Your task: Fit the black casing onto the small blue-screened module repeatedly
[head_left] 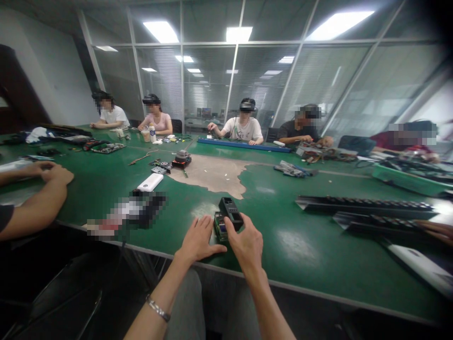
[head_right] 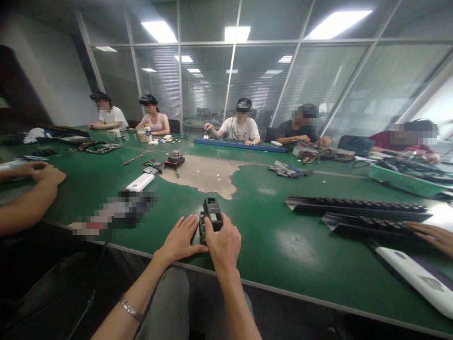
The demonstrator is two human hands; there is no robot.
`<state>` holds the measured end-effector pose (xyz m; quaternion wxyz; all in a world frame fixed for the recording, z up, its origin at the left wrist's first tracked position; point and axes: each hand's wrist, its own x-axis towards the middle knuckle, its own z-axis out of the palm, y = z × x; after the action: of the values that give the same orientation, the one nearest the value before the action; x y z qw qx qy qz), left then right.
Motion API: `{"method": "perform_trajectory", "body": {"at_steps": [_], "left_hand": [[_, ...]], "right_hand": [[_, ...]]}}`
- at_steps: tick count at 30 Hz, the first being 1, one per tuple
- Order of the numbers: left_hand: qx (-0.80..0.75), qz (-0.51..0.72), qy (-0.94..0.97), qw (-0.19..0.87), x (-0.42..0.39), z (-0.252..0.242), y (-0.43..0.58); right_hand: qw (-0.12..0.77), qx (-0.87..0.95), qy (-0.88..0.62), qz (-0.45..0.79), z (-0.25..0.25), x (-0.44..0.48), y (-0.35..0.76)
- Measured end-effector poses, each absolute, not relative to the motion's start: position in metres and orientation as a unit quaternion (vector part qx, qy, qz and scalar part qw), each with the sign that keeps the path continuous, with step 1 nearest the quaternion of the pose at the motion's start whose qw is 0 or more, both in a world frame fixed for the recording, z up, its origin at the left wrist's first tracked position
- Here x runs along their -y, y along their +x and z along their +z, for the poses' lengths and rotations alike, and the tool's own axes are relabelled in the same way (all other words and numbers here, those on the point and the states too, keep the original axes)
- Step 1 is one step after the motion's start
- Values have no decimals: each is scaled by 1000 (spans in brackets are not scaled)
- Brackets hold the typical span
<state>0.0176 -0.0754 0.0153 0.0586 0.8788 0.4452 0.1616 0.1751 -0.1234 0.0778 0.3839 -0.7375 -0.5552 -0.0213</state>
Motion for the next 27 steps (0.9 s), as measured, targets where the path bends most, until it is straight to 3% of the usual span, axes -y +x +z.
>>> {"method": "perform_trajectory", "body": {"at_steps": [4, 14, 27], "left_hand": [[-451, 149, 878, 57, 76, 18, 19], [-457, 154, 875, 51, 79, 20, 20], [-456, 148, 876, 51, 79, 19, 21]], "right_hand": [[416, 522, -744, -28, 74, 124, 215], [343, 500, -794, -38, 27, 134, 255], [315, 524, -787, -85, 9, 134, 248]]}}
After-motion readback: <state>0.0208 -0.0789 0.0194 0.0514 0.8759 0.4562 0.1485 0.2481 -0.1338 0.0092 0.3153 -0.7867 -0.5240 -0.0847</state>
